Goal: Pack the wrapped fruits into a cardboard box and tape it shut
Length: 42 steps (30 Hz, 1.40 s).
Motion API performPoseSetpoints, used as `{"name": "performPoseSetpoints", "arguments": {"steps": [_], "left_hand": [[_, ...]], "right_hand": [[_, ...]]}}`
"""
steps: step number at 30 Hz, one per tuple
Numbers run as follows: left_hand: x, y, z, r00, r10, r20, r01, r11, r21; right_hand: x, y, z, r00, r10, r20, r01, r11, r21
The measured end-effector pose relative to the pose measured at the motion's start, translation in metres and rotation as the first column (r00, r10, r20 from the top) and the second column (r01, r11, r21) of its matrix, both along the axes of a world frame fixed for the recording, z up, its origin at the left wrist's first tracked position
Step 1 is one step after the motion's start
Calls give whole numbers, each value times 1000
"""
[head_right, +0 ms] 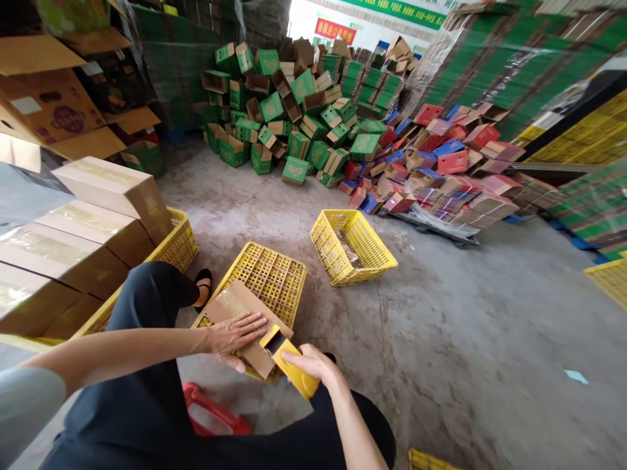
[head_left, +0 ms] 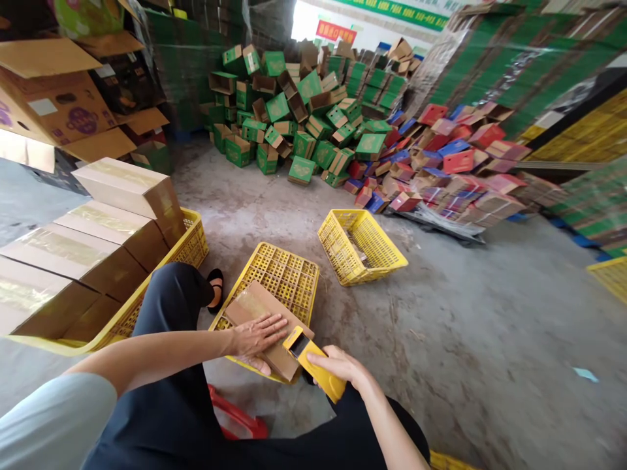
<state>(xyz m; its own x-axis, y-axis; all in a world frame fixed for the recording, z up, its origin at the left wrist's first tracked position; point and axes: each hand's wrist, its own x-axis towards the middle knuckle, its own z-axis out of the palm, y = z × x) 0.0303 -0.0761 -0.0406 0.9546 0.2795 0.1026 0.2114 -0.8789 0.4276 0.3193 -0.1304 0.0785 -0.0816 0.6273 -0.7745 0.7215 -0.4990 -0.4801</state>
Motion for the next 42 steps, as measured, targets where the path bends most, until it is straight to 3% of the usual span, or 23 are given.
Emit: {"name": "performPoseSetpoints", "arguments": {"steps": [3, 10, 20, 29, 34, 42], "left_hand": [[5, -1, 0, 999, -41, 30, 40, 999, 9], [7, 3, -10, 995, -81, 50, 80, 996, 37], [7, 3, -6, 998, -69, -13, 70, 997, 33], [14, -8, -1, 998, -45, -43, 47, 998, 48], [31, -20, 3, 989, -143, -30, 143, 990, 14], [35, -18, 2, 979, -171, -106, 167, 985, -46]], "right_hand": [[-1, -8, -5, 997, -64, -50, 63, 997, -32], [7, -20, -11, 991, -113, -75, 118, 990, 74], [32, -24, 5, 993, -35, -109, 38, 999, 28], [37, -40, -13, 977, -164, -138, 167, 986, 9], [40, -42, -15, 981, -139, -137, 148, 987, 61], [43, -48, -23, 956, -192, -223, 203, 979, 27]]}}
